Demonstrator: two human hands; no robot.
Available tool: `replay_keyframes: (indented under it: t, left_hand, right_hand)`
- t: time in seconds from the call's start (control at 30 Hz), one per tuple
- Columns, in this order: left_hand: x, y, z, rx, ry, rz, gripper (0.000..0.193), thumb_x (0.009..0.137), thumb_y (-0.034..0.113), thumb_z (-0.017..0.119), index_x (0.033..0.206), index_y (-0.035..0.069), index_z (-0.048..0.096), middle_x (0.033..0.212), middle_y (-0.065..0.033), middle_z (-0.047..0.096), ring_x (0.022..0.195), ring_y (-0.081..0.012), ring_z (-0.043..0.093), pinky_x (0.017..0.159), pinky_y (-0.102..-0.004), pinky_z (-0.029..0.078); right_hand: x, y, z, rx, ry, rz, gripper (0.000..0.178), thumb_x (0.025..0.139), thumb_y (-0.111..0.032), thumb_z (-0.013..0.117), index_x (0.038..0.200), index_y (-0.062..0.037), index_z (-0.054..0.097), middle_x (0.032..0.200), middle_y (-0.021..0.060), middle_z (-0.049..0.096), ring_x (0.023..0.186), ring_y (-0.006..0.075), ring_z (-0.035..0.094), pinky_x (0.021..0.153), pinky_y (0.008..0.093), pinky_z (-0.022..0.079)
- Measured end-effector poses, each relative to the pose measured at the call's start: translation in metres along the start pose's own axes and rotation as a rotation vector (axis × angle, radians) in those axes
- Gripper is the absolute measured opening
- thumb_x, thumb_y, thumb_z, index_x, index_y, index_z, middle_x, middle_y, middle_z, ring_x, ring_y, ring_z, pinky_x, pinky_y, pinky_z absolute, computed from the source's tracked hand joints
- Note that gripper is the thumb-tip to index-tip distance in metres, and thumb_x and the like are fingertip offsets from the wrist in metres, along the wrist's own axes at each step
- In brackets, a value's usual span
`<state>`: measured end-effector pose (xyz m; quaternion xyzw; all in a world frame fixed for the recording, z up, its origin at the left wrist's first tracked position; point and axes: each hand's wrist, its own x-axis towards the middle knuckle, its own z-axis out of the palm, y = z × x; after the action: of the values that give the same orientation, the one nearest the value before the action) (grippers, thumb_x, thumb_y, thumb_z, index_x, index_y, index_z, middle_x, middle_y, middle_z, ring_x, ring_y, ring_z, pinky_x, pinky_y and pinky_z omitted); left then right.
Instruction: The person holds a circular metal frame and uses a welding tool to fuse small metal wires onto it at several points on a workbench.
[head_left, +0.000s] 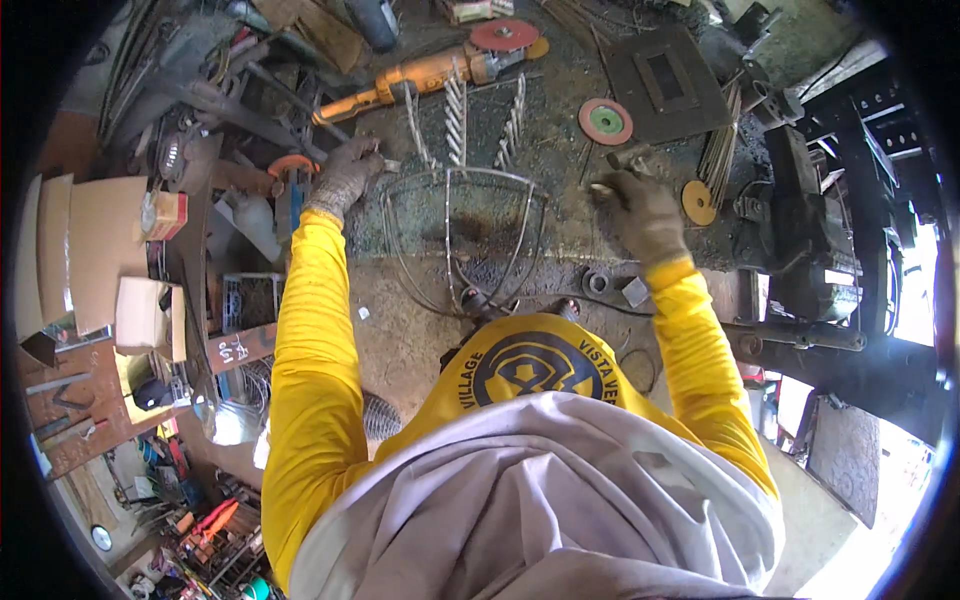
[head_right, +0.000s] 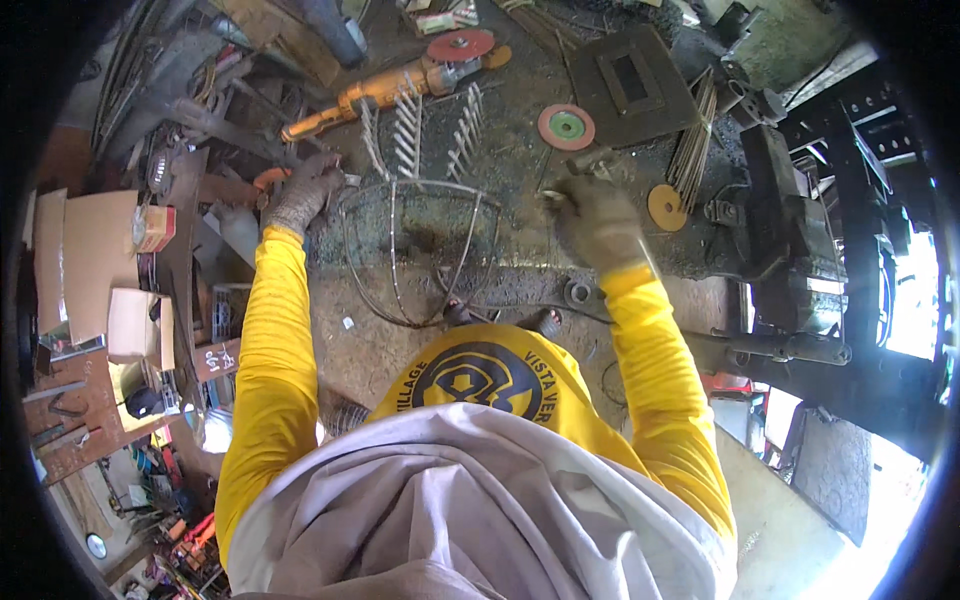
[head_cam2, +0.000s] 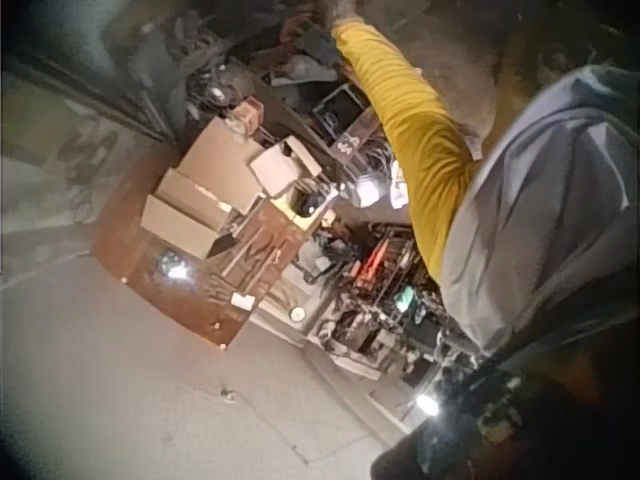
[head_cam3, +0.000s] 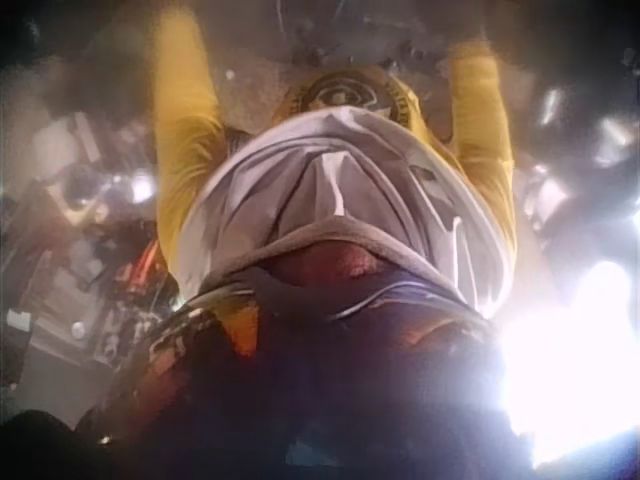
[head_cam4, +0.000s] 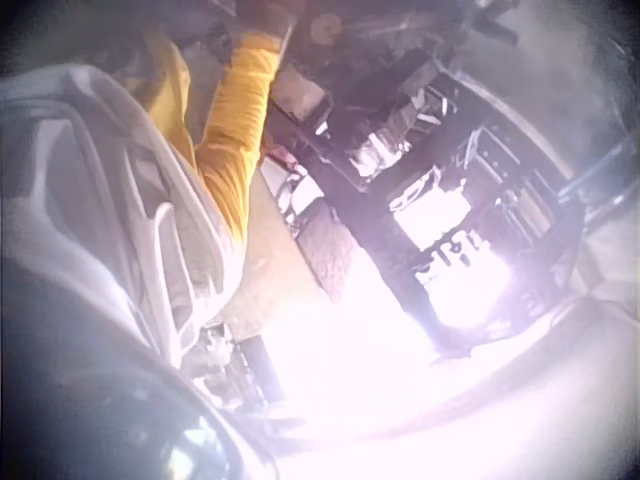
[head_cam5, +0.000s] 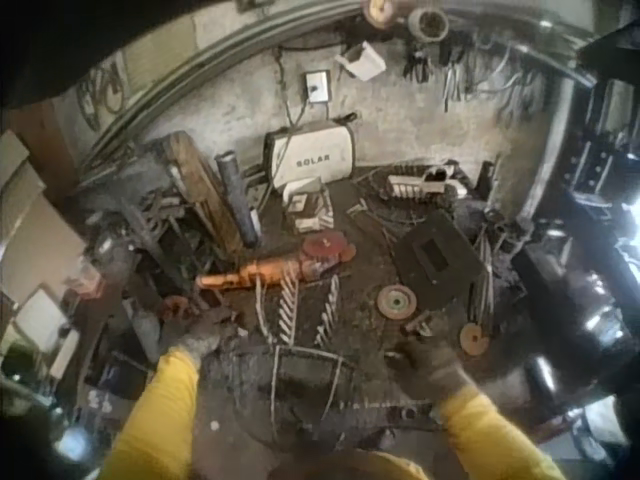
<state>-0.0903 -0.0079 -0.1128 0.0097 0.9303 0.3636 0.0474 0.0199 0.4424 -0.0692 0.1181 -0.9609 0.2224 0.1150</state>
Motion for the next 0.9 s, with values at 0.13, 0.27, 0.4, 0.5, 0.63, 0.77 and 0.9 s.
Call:
replay_keyframes:
  t: [0.13,0.27,0.4,0.5,0.63,0.77,0.9]
  left_hand:
    - [0.017,-0.007,0.005,0.133,-0.088,0.036,0.047,0.085,0.029,0.07,0.127,0.008,0.066,0.124,-0.0195,0.068,0.117,-0.0355,0.064,0.1,-0.0401,0.048]
    - [0.028,0.002,0.011,0.375,-0.055,0.171,0.043,0.086,0.03,0.067,0.126,0.014,0.067,0.122,-0.0186,0.068,0.116,-0.0403,0.063,0.097,-0.0459,0.051]
    - [0.006,0.013,0.009,0.454,0.021,0.131,0.042,0.089,0.03,0.066,0.126,0.011,0.065,0.123,-0.0177,0.068,0.117,-0.0387,0.062,0.098,-0.0448,0.05]
    - [-0.008,0.025,-0.004,0.351,0.088,0.16,0.04,0.089,0.029,0.068,0.123,0.007,0.066,0.123,-0.0182,0.068,0.116,-0.0378,0.063,0.098,-0.0433,0.051]
    - [-0.018,0.038,-0.026,0.172,0.176,0.286,0.034,0.089,0.023,0.07,0.117,0.003,0.067,0.115,-0.0185,0.07,0.109,-0.0342,0.067,0.094,-0.0398,0.052]
    - [-0.019,0.105,-0.043,0.165,0.167,0.397,0.029,0.09,0.017,0.07,0.114,0.002,0.066,0.105,-0.0171,0.071,0.099,-0.0299,0.069,0.088,-0.0385,0.053]
    - [-0.001,0.18,-0.037,0.145,0.154,0.59,0.029,0.091,0.021,0.068,0.112,0.001,0.065,0.099,-0.0147,0.069,0.09,-0.0278,0.066,0.083,-0.0376,0.051]
  right_hand:
    - [0.043,-0.018,0.028,-0.07,-0.041,0.021,0.027,0.093,-0.029,0.066,0.109,-0.0094,0.072,0.097,0.0181,0.072,0.095,0.0368,0.068,0.082,0.0471,0.053]
    - [0.066,-0.02,0.039,-0.095,-0.149,0.039,0.03,0.094,-0.035,0.063,0.113,-0.0136,0.072,0.1,0.0165,0.072,0.099,0.0361,0.067,0.086,0.0475,0.053]
    - [0.06,-0.025,0.042,-0.131,-0.086,0.005,0.029,0.092,-0.033,0.066,0.114,-0.015,0.072,0.106,0.0153,0.071,0.102,0.0365,0.067,0.088,0.0471,0.053]
    - [0.035,-0.03,0.034,-0.027,0.176,-0.018,0.031,0.089,-0.029,0.069,0.116,-0.0138,0.072,0.111,0.0158,0.069,0.102,0.0363,0.067,0.088,0.0461,0.053]
    - [-0.015,-0.024,0.025,0.033,0.204,0.041,0.034,0.087,-0.027,0.072,0.118,-0.0134,0.07,0.117,0.0132,0.066,0.105,0.0354,0.065,0.088,0.0447,0.053]
    - [-0.042,-0.008,0.034,0.056,0.221,0.037,0.033,0.086,-0.027,0.073,0.115,-0.0129,0.069,0.116,0.0124,0.066,0.104,0.0342,0.065,0.083,0.0437,0.055]
    - [-0.041,-0.009,0.037,0.085,0.258,0.094,0.032,0.084,-0.026,0.073,0.114,-0.0134,0.069,0.114,0.0117,0.067,0.102,0.0332,0.066,0.084,0.0436,0.055]
